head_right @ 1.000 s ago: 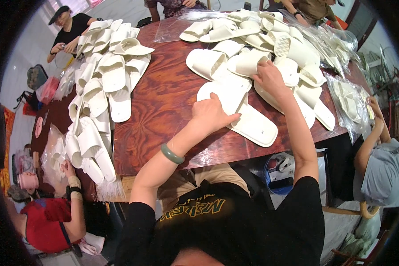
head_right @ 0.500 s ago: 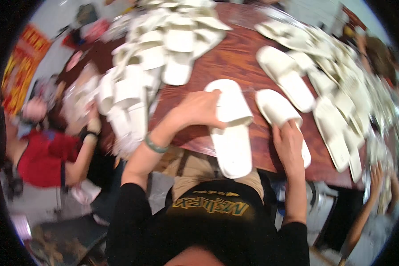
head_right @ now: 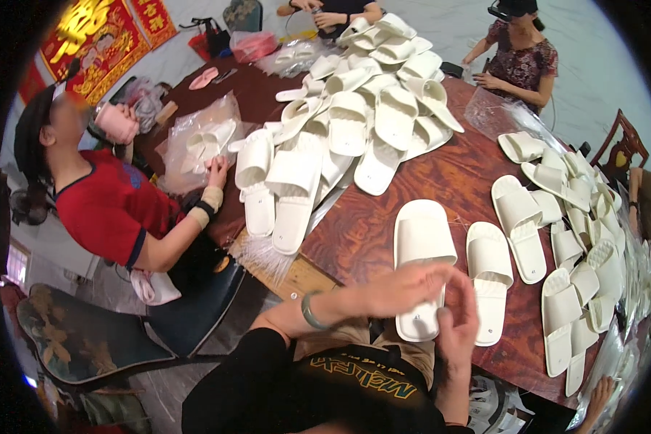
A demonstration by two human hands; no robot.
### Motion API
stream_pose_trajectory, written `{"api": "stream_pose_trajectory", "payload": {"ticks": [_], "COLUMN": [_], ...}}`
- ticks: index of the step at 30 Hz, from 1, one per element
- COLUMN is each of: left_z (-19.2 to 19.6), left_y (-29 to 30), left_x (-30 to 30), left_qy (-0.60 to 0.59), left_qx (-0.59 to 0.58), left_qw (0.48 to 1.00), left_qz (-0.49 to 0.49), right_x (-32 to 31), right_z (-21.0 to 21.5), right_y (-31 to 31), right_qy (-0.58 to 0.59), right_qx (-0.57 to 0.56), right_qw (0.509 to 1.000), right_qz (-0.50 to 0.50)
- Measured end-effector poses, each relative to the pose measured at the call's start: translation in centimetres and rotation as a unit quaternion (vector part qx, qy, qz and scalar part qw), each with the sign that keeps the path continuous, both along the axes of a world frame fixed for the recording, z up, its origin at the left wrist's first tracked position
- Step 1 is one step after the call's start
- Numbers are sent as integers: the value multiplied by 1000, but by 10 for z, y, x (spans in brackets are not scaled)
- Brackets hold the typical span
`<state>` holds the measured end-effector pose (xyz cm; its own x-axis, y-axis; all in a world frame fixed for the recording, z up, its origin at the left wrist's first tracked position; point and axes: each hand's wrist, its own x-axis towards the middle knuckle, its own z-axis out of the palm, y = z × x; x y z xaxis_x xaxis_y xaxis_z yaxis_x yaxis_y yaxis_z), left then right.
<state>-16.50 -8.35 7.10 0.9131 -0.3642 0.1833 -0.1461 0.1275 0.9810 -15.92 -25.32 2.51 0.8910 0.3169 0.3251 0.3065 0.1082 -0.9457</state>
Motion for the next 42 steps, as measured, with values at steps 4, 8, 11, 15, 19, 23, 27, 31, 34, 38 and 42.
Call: {"api": "stream_pose_trajectory", "payload": {"ticks": [4, 8, 11, 15, 19, 23, 27, 31, 34, 38, 42], "left_z": [-3, -9, -16, -36, -47, -36, -22, -57, -77, -88, -90], "left_y": [-19, -9, -3, 3, 6, 30, 54, 91, 89, 81, 81], "left_x": [-9, -1, -4, -6, -1, 15, 65, 133, 151, 152, 145], "left_qy": [0, 32, 53, -12, 77, 36, 4, -31, -8, -68, -59], "left_qx": [-53, -29, -24, 72, 101, 219, 197, 274, 344, 355, 340], "left_qw": [998, 999, 997, 995, 988, 975, 954, 926, 905, 869, 881], "left_qz": [-33, -31, -47, -62, -87, 19, 225, 257, 249, 339, 324], "right_x": [-13, -22, -28, -33, -34, -14, 3, 12, 22, 43, 64], "right_z": [-22, -6, 29, 40, 29, 22, -1, -14, -22, -25, -30], "right_y": [-2, -41, -59, -82, -84, -74, -60, -40, -22, 5, 21], "right_qy": [165, 271, 77, 61, -16, -99, -204, -245, -291, -343, -364], "right_qx": [68, -11, -177, -245, -309, -385, -441, -450, -467, -496, -534], "right_qw": [979, 956, 978, 962, 951, 916, 872, 856, 830, 792, 759], "right_qz": [102, 109, 76, 105, -20, -55, -57, -61, -91, -94, -74]}}
